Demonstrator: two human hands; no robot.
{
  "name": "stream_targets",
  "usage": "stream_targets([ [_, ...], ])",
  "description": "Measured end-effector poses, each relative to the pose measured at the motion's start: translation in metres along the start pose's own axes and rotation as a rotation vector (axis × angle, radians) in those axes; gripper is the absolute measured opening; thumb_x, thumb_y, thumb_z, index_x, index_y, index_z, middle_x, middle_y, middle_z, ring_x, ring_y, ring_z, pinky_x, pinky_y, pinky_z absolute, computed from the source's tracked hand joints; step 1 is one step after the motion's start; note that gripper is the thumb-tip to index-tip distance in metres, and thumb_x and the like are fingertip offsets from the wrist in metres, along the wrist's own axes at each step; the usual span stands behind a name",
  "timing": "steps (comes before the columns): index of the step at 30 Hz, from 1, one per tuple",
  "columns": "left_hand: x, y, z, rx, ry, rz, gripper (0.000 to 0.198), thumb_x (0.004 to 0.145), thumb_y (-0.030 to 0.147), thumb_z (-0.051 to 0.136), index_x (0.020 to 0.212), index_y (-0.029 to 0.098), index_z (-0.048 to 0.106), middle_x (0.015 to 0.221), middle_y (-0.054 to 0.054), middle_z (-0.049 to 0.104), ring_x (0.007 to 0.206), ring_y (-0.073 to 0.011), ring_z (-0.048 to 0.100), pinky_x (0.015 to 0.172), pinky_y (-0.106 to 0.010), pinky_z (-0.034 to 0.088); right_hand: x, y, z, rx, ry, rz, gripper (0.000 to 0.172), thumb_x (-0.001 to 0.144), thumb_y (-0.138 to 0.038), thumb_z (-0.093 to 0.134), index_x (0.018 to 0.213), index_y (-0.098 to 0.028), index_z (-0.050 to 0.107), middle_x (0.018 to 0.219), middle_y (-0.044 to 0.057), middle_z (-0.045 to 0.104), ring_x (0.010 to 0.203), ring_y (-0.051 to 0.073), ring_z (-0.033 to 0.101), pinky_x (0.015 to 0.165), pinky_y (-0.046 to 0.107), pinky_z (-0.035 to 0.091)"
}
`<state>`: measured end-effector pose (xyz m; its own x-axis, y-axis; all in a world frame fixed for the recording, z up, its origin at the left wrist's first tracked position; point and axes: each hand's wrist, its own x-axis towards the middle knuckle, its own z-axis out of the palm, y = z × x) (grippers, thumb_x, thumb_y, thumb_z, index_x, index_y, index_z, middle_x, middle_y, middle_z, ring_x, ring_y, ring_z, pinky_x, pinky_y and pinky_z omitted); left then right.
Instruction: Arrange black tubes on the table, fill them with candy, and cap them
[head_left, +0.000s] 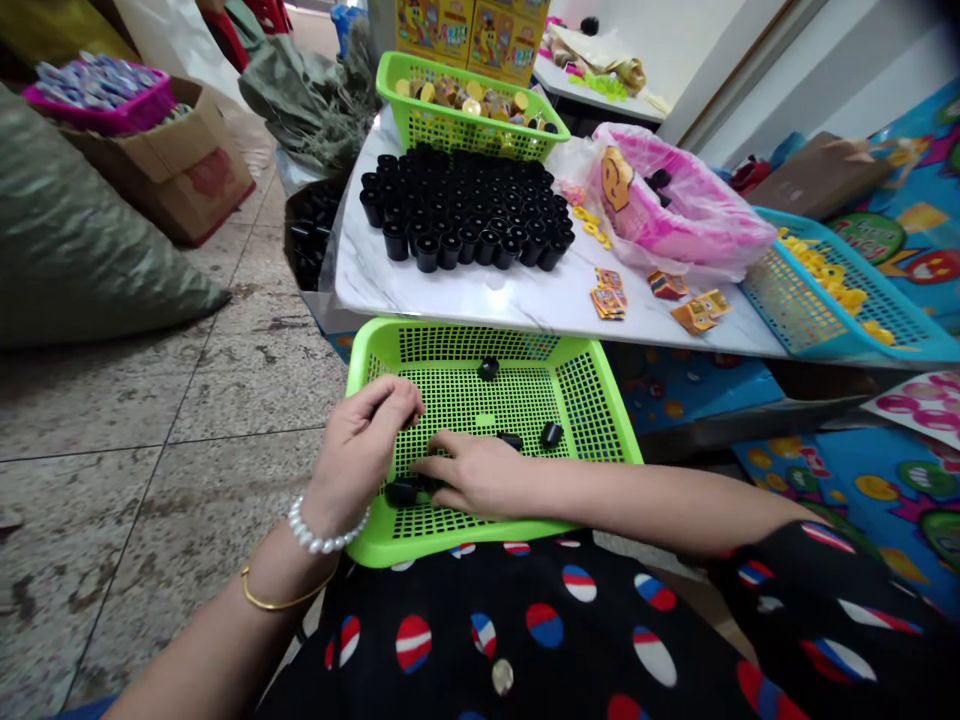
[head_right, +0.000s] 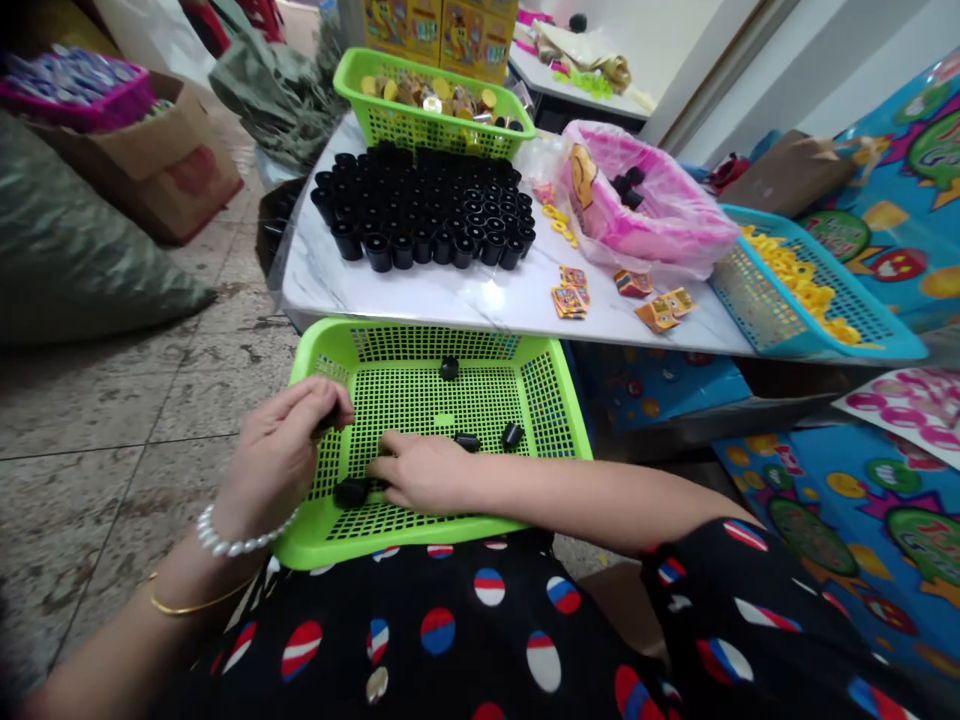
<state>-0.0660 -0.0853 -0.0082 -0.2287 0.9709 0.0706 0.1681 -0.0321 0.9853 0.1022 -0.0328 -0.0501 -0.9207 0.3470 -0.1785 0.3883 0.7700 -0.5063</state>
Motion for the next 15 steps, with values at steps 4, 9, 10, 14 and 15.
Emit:
stream_targets([
  [4,-0.001,-0.001,0.003,0.106,0.003,-0.019,0.027,0.096,0.033,0.044,0.082,0.019,0.061,0.07,0.0,0.056,0.069,-0.014,0.053,0.066,-0.026,0.043,0.011,0.017,-0.012,0.336,0.036,0.138,0.024,0.09,-0.024,0.055,0.108,-0.012,0.067,0.1,0.012,0.067,0.083,0.021,0.067,0.074,0.037,0.057],
  [9,-0.002,-0.003,0.005,0.305,-0.096,-0.015,0.031,0.089,0.046,0.057,0.104,0.02,0.063,0.069,0.003,0.056,0.051,-0.0107,0.045,0.051,-0.024,0.037,0.002,0.03,-0.062,1.103,0.292,0.362,0.023,0.095,-0.032,0.052,0.103,-0.014,0.062,0.083,0.005,0.067,0.071,0.014,0.07,0.064,0.028,0.06],
  [10,-0.002,0.0,0.006,0.352,-0.107,0.0,0.037,0.084,0.049,0.063,0.108,0.021,0.062,0.069,0.004,0.058,0.049,-0.0101,0.044,0.05,-0.024,0.036,-0.002,0.026,-0.07,1.15,0.323,0.344,0.021,0.093,-0.033,0.056,0.102,-0.014,0.062,0.084,0.004,0.067,0.072,0.014,0.07,0.065,0.027,0.061],
  [14,0.0,0.02,0.013,0.495,-0.148,0.193,0.047,0.078,0.049,0.072,0.115,0.022,0.062,0.078,0.001,0.064,0.057,-0.0129,0.054,0.059,-0.026,0.044,-0.018,0.001,-0.082,1.079,0.318,0.291,0.024,0.09,-0.037,0.062,0.102,-0.017,0.057,0.07,-0.002,0.063,0.06,0.01,0.065,0.056,0.023,0.057],
  [15,0.002,0.026,0.015,0.511,-0.16,0.265,0.042,0.08,0.047,0.07,0.112,0.021,0.064,0.083,-0.001,0.066,0.065,-0.0149,0.058,0.064,-0.028,0.046,-0.021,-0.005,-0.082,1.04,0.315,0.26,0.027,0.09,-0.04,0.061,0.104,-0.017,0.055,0.065,-0.004,0.06,0.057,0.01,0.063,0.053,0.022,0.055],
])
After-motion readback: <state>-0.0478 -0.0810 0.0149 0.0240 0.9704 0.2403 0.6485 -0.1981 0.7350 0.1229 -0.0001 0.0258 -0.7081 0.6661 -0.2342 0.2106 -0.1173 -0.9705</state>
